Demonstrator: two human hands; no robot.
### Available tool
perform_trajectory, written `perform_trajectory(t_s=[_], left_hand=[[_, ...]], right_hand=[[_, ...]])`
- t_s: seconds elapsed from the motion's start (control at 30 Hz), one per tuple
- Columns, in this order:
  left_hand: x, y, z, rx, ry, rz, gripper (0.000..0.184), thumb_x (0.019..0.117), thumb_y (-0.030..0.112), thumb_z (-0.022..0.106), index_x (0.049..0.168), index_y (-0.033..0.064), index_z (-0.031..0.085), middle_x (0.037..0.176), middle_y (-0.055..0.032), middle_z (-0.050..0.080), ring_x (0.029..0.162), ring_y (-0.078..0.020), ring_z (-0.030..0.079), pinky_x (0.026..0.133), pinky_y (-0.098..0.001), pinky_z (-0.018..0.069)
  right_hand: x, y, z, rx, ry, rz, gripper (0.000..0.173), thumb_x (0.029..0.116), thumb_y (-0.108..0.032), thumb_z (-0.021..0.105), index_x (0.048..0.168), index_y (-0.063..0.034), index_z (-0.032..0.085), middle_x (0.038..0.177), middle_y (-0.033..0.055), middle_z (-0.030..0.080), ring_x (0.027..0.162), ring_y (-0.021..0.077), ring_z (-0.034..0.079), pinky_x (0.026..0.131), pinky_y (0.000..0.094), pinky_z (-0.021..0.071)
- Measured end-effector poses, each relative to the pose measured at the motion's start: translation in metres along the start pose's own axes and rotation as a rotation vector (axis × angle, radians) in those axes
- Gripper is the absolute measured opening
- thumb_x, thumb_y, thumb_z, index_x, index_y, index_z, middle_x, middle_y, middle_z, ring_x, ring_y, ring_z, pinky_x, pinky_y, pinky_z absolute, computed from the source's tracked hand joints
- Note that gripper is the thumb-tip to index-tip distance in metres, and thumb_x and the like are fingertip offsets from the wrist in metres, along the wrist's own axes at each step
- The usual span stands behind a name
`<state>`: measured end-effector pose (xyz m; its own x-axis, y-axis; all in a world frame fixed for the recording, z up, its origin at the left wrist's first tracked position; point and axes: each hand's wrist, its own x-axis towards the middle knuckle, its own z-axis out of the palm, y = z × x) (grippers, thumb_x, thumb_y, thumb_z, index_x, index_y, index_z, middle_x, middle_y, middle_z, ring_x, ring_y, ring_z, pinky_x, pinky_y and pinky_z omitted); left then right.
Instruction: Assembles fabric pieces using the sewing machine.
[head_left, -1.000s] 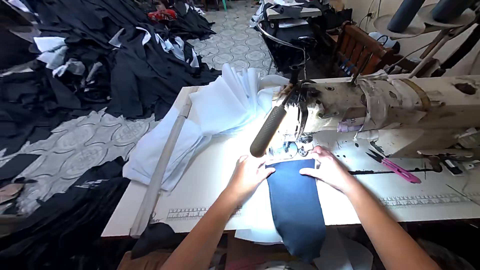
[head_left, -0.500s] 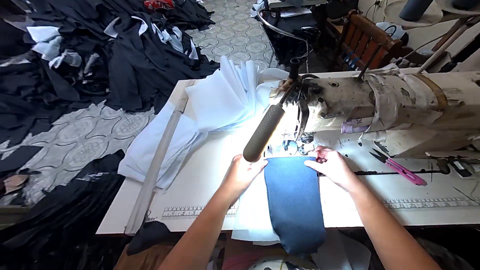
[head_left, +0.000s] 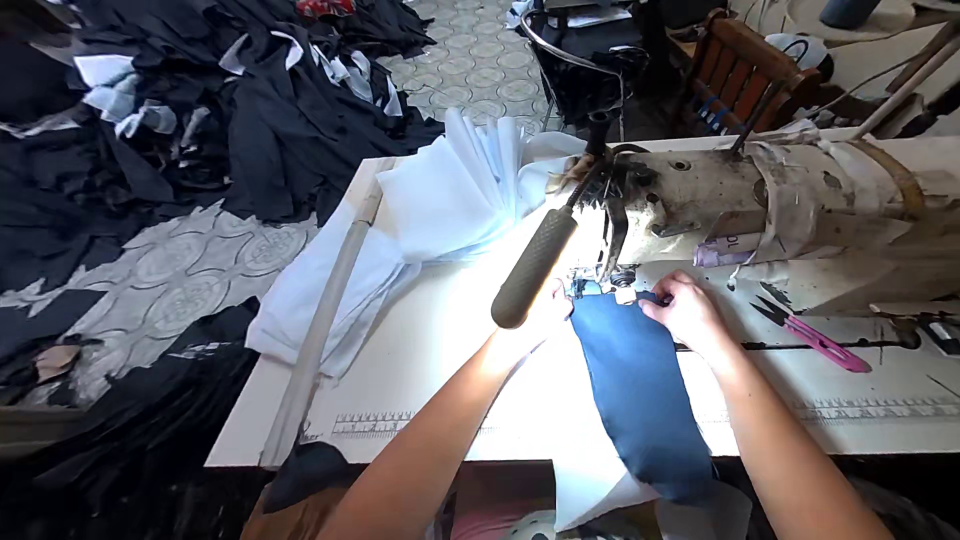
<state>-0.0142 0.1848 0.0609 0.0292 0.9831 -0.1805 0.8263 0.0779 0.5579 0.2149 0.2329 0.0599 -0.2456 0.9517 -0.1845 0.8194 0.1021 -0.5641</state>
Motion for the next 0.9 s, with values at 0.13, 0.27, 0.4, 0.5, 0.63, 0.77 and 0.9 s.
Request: perform_trajectory(t_s=[0.13, 0.27, 0.4, 0.5, 0.63, 0.77, 0.9], left_hand=[[0.003, -0.005, 0.008, -0.069, 0.082, 0.038, 0.028, 0.1030, 0.018, 0.057, 0.091, -0.0050, 0.065, 0.082, -0.0139, 0.061, 0.080, -0.0232, 0.058, 0.078, -0.0423, 0.0456], [0.005, -0.007, 0.010, -0.127, 0.095, 0.030, 0.026, 0.1028, 0.017, 0.058, 0.088, -0.0041, 0.062, 0.078, -0.0095, 0.057, 0.073, -0.0161, 0.053, 0.071, -0.0341, 0.0439], [-0.003, -0.013, 0.019, 0.127, 0.223, 0.225, 0.019, 0.1017, 0.009, 0.055, 0.108, -0.0024, 0.069, 0.098, -0.0203, 0.069, 0.094, -0.0335, 0.068, 0.086, -0.0501, 0.0524], [-0.019, -0.013, 0.024, 0.375, 0.213, 0.499, 0.021, 0.0983, -0.001, 0.051, 0.105, 0.0001, 0.071, 0.109, -0.0250, 0.068, 0.111, -0.0448, 0.065, 0.103, -0.0651, 0.0405], [-0.038, 0.001, 0.014, 0.434, -0.064, 0.569, 0.026, 0.1043, 0.006, 0.046, 0.097, -0.0042, 0.069, 0.109, -0.0227, 0.069, 0.120, -0.0444, 0.062, 0.113, -0.0665, 0.0323], [-0.038, -0.003, 0.010, 0.490, -0.103, 0.591, 0.017, 0.0969, 0.001, 0.050, 0.104, -0.0008, 0.065, 0.091, -0.0194, 0.067, 0.095, -0.0380, 0.068, 0.094, -0.0577, 0.0448], [-0.047, 0.008, 0.001, 0.566, -0.326, 0.600, 0.021, 0.0972, 0.007, 0.054, 0.098, -0.0004, 0.073, 0.108, -0.0186, 0.069, 0.112, -0.0396, 0.062, 0.099, -0.0582, 0.0411]], right_hand=[[0.003, -0.002, -0.003, 0.017, 0.009, 0.031, 0.029, 0.0956, -0.019, 0.072, 0.106, 0.0076, 0.069, 0.119, 0.0248, 0.063, 0.108, 0.0367, 0.061, 0.097, 0.0554, 0.0431], [0.004, -0.001, -0.001, 0.024, 0.050, 0.033, 0.028, 0.0941, -0.020, 0.074, 0.102, 0.0065, 0.070, 0.116, 0.0236, 0.064, 0.106, 0.0370, 0.062, 0.093, 0.0565, 0.0449], [0.005, -0.001, 0.002, 0.033, 0.110, 0.029, 0.028, 0.0926, -0.020, 0.076, 0.102, 0.0059, 0.070, 0.112, 0.0233, 0.066, 0.103, 0.0366, 0.064, 0.091, 0.0555, 0.0482], [0.006, -0.001, 0.003, 0.039, 0.144, 0.030, 0.034, 0.0915, -0.022, 0.078, 0.111, 0.0045, 0.068, 0.106, 0.0228, 0.068, 0.101, 0.0366, 0.065, 0.091, 0.0553, 0.0488], [0.005, 0.002, 0.006, 0.058, 0.182, 0.004, 0.038, 0.0890, -0.018, 0.080, 0.116, 0.0047, 0.066, 0.105, 0.0230, 0.069, 0.101, 0.0381, 0.065, 0.092, 0.0571, 0.0481], [0.005, 0.006, 0.009, 0.076, 0.223, -0.051, 0.035, 0.0872, -0.015, 0.082, 0.112, 0.0047, 0.067, 0.105, 0.0233, 0.068, 0.100, 0.0397, 0.065, 0.091, 0.0596, 0.0476], [0.004, 0.006, 0.011, 0.083, 0.244, -0.058, 0.036, 0.0874, -0.015, 0.082, 0.112, 0.0051, 0.066, 0.105, 0.0233, 0.068, 0.101, 0.0398, 0.064, 0.092, 0.0598, 0.0458]])
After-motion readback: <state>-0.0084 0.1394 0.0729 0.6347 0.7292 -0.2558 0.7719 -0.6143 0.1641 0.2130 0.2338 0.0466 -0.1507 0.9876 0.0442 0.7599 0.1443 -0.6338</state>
